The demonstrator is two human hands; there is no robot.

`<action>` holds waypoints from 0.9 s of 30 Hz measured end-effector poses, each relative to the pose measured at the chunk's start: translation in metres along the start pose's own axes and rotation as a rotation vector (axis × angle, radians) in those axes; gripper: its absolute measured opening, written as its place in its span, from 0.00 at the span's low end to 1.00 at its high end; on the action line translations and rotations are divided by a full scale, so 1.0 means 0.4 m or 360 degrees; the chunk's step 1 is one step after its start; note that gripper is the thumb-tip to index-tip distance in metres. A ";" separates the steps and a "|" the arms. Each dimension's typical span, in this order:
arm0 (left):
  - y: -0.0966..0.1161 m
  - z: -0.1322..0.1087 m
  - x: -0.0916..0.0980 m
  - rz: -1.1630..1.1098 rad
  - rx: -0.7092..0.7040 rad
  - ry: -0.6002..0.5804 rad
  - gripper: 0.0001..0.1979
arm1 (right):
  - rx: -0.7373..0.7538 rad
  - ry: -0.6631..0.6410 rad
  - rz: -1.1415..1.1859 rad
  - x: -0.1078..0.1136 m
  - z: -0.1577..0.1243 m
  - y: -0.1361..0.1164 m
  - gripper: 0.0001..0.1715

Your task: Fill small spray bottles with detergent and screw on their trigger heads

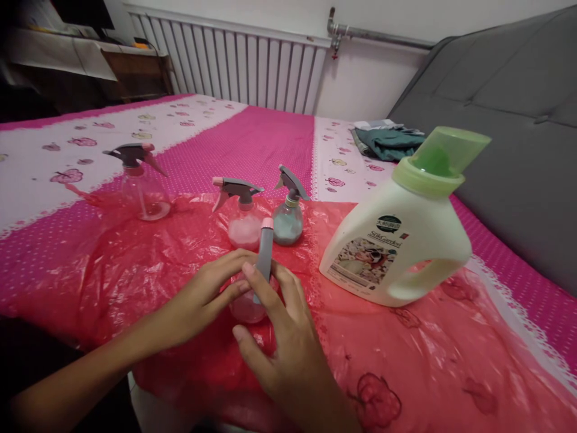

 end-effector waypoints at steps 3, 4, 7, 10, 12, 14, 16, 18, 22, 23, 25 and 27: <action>-0.004 0.003 0.001 -0.0022 0.0027 0.0011 0.11 | -0.0019 -0.0010 -0.0015 0.001 -0.003 -0.005 0.41; -0.003 0.003 0.002 -0.0036 0.0030 0.0015 0.11 | -0.0024 -0.0009 -0.0011 0.001 -0.004 -0.006 0.40; 0.000 0.001 0.007 -0.0090 0.0038 0.0068 0.12 | -0.0043 -0.0001 0.0010 0.001 -0.008 -0.006 0.37; 0.000 -0.003 0.009 -0.0087 0.0060 0.0129 0.15 | -0.0050 0.0002 0.0014 0.002 -0.009 -0.006 0.35; 0.000 -0.006 0.007 -0.0066 0.0057 0.0147 0.15 | -0.0053 0.0001 -0.0007 0.001 -0.006 -0.004 0.34; 0.001 -0.010 0.003 -0.0043 0.0047 0.0159 0.14 | -0.0056 0.0016 -0.0023 0.003 -0.003 -0.001 0.33; 0.006 -0.013 -0.002 0.0006 0.0001 0.0162 0.15 | -0.0062 0.0031 -0.0030 0.005 0.000 0.000 0.33; 0.012 -0.014 -0.007 0.0073 -0.0065 0.0153 0.15 | -0.0068 0.0034 -0.0044 0.006 -0.001 -0.001 0.33; 0.014 -0.013 -0.009 0.0105 -0.0101 0.0171 0.13 | -0.0067 0.0030 -0.0124 0.000 -0.010 -0.008 0.33; 0.011 -0.012 -0.009 0.0086 -0.0088 0.0176 0.12 | -0.0061 0.0041 -0.0166 -0.001 -0.013 -0.009 0.34; 0.004 -0.010 -0.009 0.0044 -0.0055 0.0159 0.12 | -0.0051 0.0069 -0.0257 -0.005 -0.017 -0.008 0.37; -0.004 -0.009 -0.009 0.0010 -0.0018 0.0126 0.13 | -0.0034 0.0075 -0.0317 -0.009 -0.019 -0.006 0.39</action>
Point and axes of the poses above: each hand's wrist, its own z-axis towards the middle knuckle, its own x-axis out of the back of the hand, y = z × x, the point moved 6 cm from there along z, towards the middle knuckle, and after that the axes turned 2 degrees about -z, right-handed, at the moved point
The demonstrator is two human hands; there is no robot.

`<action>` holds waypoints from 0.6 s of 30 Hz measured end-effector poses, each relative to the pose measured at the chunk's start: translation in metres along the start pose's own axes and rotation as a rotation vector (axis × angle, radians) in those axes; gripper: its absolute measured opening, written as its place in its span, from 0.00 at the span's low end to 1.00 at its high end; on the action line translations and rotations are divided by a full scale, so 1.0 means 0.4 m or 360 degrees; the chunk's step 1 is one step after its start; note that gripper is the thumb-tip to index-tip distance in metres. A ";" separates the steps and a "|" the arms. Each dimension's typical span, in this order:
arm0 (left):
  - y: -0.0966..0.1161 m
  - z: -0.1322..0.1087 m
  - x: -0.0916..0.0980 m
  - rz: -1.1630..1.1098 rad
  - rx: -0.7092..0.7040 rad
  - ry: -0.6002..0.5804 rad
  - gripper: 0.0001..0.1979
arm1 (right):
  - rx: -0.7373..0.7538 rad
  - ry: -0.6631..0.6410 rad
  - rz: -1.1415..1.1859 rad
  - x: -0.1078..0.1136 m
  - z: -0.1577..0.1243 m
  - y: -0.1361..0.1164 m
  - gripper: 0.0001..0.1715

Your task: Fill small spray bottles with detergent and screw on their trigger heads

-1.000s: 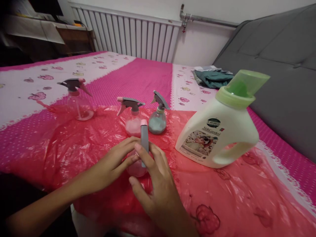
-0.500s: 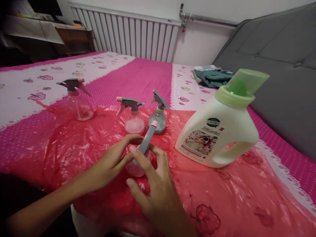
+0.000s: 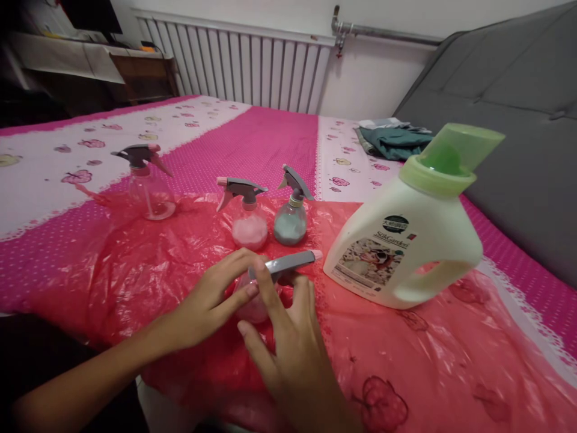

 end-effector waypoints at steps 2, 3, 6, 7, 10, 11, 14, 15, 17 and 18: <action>-0.006 0.002 0.003 -0.0033 0.0017 -0.0015 0.13 | 0.0016 0.0006 -0.0003 -0.002 0.001 0.001 0.40; -0.008 0.004 0.004 -0.0058 0.0017 -0.0022 0.13 | 0.0004 0.0031 0.0019 0.000 0.003 0.004 0.41; -0.011 0.009 0.010 -0.0143 0.0009 -0.0041 0.15 | -0.0166 0.0246 0.0225 0.021 0.007 0.027 0.43; -0.012 0.011 0.011 -0.0172 0.0010 -0.0049 0.15 | -0.0256 0.0347 0.0306 0.029 0.006 0.041 0.43; -0.012 0.017 0.016 -0.0246 0.0006 -0.0070 0.13 | -0.0499 0.0524 0.0426 0.041 -0.005 0.082 0.38; -0.011 0.018 0.016 -0.0263 0.0004 -0.0085 0.13 | -0.0559 0.0519 0.0466 0.038 -0.010 0.093 0.37; -0.013 0.021 0.017 -0.0270 0.0012 -0.0125 0.12 | -0.0690 0.0358 0.0750 0.014 -0.019 0.113 0.37; -0.015 0.021 0.017 -0.0261 0.0018 -0.0134 0.12 | -0.0717 0.0318 0.0838 0.008 -0.021 0.114 0.36; -0.021 0.020 0.018 -0.0234 0.0030 -0.0128 0.12 | -0.0748 0.0295 0.0903 0.006 -0.020 0.112 0.33; -0.024 0.019 0.018 -0.0219 0.0032 -0.0117 0.13 | -0.0745 0.0312 0.0890 0.010 -0.017 0.109 0.31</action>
Point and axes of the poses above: each hand's wrist, its own z-axis towards the middle knuckle, its own x-axis out of the back of the hand, y = z × x, the point moved 6 cm from there along z, towards the middle knuckle, and after that the axes turned 2 degrees about -z, right-handed, at the moved point
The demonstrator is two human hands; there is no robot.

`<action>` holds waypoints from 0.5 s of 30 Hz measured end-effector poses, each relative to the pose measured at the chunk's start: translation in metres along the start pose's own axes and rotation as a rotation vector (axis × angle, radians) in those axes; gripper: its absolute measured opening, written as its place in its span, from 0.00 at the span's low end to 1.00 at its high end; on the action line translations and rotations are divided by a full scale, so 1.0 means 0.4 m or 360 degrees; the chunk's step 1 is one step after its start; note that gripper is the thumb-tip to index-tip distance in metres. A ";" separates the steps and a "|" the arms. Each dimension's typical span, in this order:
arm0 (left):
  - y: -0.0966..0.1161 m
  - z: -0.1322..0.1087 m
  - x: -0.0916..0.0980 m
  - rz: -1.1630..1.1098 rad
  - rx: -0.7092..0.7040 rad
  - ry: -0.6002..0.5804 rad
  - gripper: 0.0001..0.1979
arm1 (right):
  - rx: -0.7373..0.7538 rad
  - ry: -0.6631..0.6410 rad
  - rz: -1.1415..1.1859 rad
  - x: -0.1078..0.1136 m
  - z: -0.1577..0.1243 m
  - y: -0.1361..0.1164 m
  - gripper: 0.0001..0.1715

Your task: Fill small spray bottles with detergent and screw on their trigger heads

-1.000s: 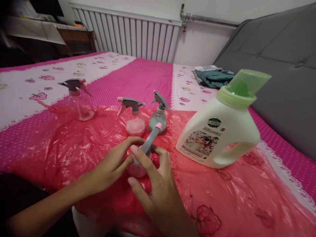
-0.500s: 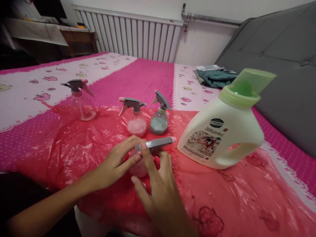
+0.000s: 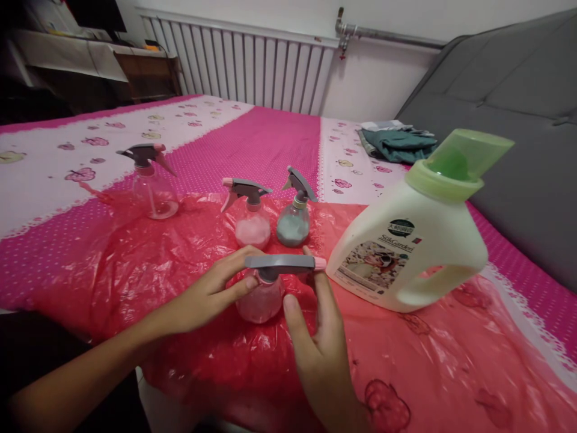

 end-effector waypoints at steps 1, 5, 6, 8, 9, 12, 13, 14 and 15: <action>-0.002 -0.001 0.000 0.0015 -0.0001 0.0013 0.13 | 0.0024 0.0020 -0.0016 0.002 0.002 -0.008 0.27; -0.002 -0.005 -0.002 0.0064 -0.0024 0.0053 0.17 | 0.0162 0.0050 -0.0116 0.009 0.013 -0.038 0.15; 0.000 -0.005 -0.002 0.0071 -0.0031 0.0070 0.18 | 0.0185 0.0065 -0.0143 0.012 0.014 -0.042 0.14; 0.004 -0.005 0.000 0.0089 -0.0045 0.0104 0.18 | 0.0202 0.0090 -0.0190 0.016 0.014 -0.044 0.12; 0.004 -0.006 0.000 0.0100 -0.0052 0.0117 0.19 | 0.0203 0.0089 -0.0205 0.017 0.013 -0.043 0.11; -0.005 -0.009 0.001 0.0145 -0.0051 0.0136 0.20 | 0.0188 0.0049 -0.0199 0.012 0.010 -0.040 0.10; -0.011 -0.012 0.002 0.0162 -0.0040 0.0149 0.20 | 0.0189 0.0035 -0.0181 0.010 0.009 -0.041 0.10; -0.017 -0.014 0.003 0.0179 -0.0024 0.0165 0.20 | 0.0191 0.0024 -0.0161 0.008 0.009 -0.042 0.10; -0.023 -0.018 0.004 0.0196 -0.0006 0.0182 0.20 | 0.0192 0.0009 -0.0145 0.007 0.008 -0.044 0.10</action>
Point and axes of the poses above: each hand's wrist, its own z-axis towards the middle knuckle, its own x-axis out of the back of the hand, y = z × x, the point moved 6 cm from there along z, towards the middle knuckle, and after that the axes turned 2 degrees about -z, right-handed, at the moved point
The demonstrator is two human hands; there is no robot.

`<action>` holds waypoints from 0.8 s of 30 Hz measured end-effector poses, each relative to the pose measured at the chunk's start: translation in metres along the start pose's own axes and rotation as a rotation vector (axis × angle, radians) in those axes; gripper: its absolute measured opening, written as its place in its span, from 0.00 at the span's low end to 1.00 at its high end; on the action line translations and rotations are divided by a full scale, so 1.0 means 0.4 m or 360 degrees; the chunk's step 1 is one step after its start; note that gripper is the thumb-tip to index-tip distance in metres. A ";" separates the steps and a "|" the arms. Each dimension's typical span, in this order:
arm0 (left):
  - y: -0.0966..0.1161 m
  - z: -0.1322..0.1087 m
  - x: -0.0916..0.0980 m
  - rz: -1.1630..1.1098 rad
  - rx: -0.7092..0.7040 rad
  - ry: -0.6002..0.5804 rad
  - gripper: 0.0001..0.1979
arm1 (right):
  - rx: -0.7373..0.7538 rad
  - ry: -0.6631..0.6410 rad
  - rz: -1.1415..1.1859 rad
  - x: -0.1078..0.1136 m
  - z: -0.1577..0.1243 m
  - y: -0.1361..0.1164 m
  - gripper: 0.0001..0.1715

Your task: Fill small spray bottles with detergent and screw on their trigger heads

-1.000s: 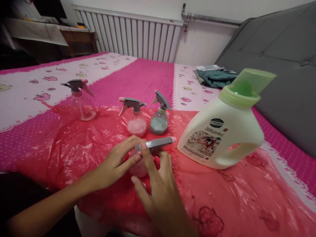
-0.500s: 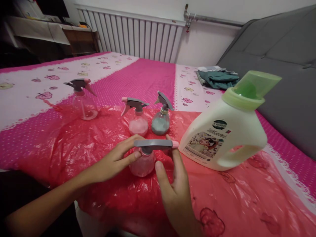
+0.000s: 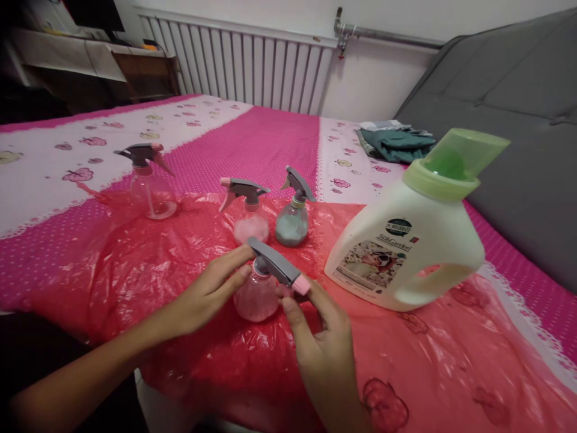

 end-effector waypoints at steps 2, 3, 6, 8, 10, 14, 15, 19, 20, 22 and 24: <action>-0.005 -0.005 0.003 0.0034 0.0021 0.0031 0.19 | 0.0012 -0.0025 0.0015 -0.001 0.000 -0.005 0.10; -0.003 -0.006 0.003 0.0049 0.0019 0.0031 0.19 | 0.0015 -0.0038 0.0013 -0.001 -0.001 -0.008 0.10; 0.015 -0.005 -0.002 0.0087 -0.0028 -0.0023 0.18 | 0.0029 -0.0081 0.0026 -0.001 -0.001 -0.016 0.08; 0.026 -0.004 -0.006 0.0102 -0.0041 -0.0018 0.20 | 0.0032 -0.0113 0.0050 -0.003 -0.002 -0.021 0.08; 0.030 -0.004 -0.007 0.0085 -0.0018 0.0036 0.21 | 0.0019 -0.0127 0.0069 -0.006 -0.003 -0.025 0.10; 0.032 -0.006 -0.013 0.0054 0.0035 0.0069 0.16 | 0.0015 -0.0115 0.0082 -0.013 -0.007 -0.036 0.12; 0.034 -0.006 -0.014 0.0059 0.0040 0.0065 0.15 | 0.0035 -0.0121 0.0101 -0.017 -0.009 -0.041 0.13; 0.039 -0.005 -0.016 0.0046 0.0073 0.0032 0.15 | 0.0119 -0.0133 0.0197 -0.033 -0.013 -0.057 0.20; 0.038 -0.005 -0.017 0.0032 0.0085 0.0016 0.16 | 0.0136 -0.0135 0.0202 -0.036 -0.014 -0.058 0.22; 0.036 -0.004 -0.020 -0.0001 0.0092 -0.0009 0.17 | 0.0165 -0.0147 0.0194 -0.040 -0.016 -0.059 0.23; 0.031 -0.003 -0.022 -0.0044 0.0094 -0.0028 0.18 | 0.0205 -0.0167 0.0162 -0.039 -0.018 -0.058 0.23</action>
Point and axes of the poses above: each hand's wrist, its own z-axis towards the middle knuckle, its own x-axis out of the back of the hand, y = z × x, the point moved 6 cm from there along z, towards the middle knuckle, and after that the axes turned 2 degrees about -z, right-handed, at the moved point
